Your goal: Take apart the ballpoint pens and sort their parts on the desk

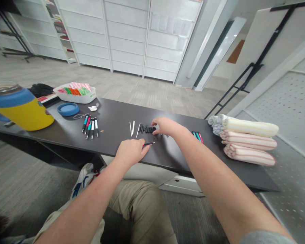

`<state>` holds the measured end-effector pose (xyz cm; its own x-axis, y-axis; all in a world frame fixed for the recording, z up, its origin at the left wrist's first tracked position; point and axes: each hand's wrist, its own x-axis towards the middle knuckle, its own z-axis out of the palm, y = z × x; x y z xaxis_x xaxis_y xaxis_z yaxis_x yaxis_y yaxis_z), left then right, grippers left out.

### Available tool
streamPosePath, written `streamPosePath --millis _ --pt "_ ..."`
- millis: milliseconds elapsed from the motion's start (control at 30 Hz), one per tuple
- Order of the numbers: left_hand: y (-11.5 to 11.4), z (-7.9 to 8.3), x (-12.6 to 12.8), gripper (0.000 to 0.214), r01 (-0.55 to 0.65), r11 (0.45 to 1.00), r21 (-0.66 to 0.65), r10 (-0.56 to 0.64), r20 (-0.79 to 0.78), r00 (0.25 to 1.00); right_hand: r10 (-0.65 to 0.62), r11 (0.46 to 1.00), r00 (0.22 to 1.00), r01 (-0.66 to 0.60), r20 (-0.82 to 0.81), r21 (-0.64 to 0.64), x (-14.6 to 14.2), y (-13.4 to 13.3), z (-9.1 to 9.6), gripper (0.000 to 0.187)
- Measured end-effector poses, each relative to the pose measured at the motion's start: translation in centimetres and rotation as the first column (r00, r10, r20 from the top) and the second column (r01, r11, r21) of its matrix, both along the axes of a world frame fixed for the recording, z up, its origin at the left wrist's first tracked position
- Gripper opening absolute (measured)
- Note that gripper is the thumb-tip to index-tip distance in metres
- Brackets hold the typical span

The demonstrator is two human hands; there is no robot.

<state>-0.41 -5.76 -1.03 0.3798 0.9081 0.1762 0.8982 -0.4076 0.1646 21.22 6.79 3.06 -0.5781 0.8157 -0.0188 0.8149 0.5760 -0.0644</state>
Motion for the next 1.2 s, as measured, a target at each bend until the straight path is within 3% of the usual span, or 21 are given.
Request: streamPosePath --millis 133,200,333,433,533,733,933,1200 --pt "0.0 -0.1 -0.1 0.05 0.0 1.0 0.013 0.0 0.015 1.0 -0.016 0.983 0.982 0.049 -0.186 0.175 -0.3 -4.1 1.2 0.022" --pt "0.0 -0.2 -0.1 0.052 0.018 1.0 0.012 -0.018 0.022 1.0 -0.046 0.969 0.952 0.117 -0.302 0.218 -0.5 -7.3 1.0 0.026" --pt "0.0 -0.4 -0.1 0.048 0.11 0.994 0.022 -0.11 0.022 0.994 -0.156 0.962 0.894 0.234 -0.42 0.141 -0.3 -13.0 -1.8 0.036" --pt "0.0 -0.5 0.2 0.048 0.177 0.983 0.035 -0.178 0.003 0.984 -0.212 0.962 0.869 0.265 -0.447 0.059 0.1 -15.0 -4.2 0.035" --pt "-0.2 -0.7 0.5 0.051 0.22 0.975 0.043 -0.219 -0.016 0.976 -0.22 0.967 0.852 0.254 -0.475 0.007 0.3 -15.3 -5.4 0.041" --pt "-0.5 -0.9 0.6 0.042 0.281 0.954 0.101 -0.28 -0.023 0.96 -0.241 0.968 0.855 0.246 -0.459 -0.051 0.4 -14.7 -5.1 0.044" --pt "-0.3 -1.2 0.5 0.028 0.352 0.911 0.214 -0.355 -0.025 0.935 -0.31 0.949 0.764 0.212 -0.566 -0.234 1.0 -13.3 -5.0 0.045" --pt "0.5 -1.0 0.4 0.03 0.36 0.924 0.131 -0.362 -0.007 0.932 -0.283 0.958 0.755 0.194 -0.591 -0.21 1.2 -13.5 -5.1 0.04"
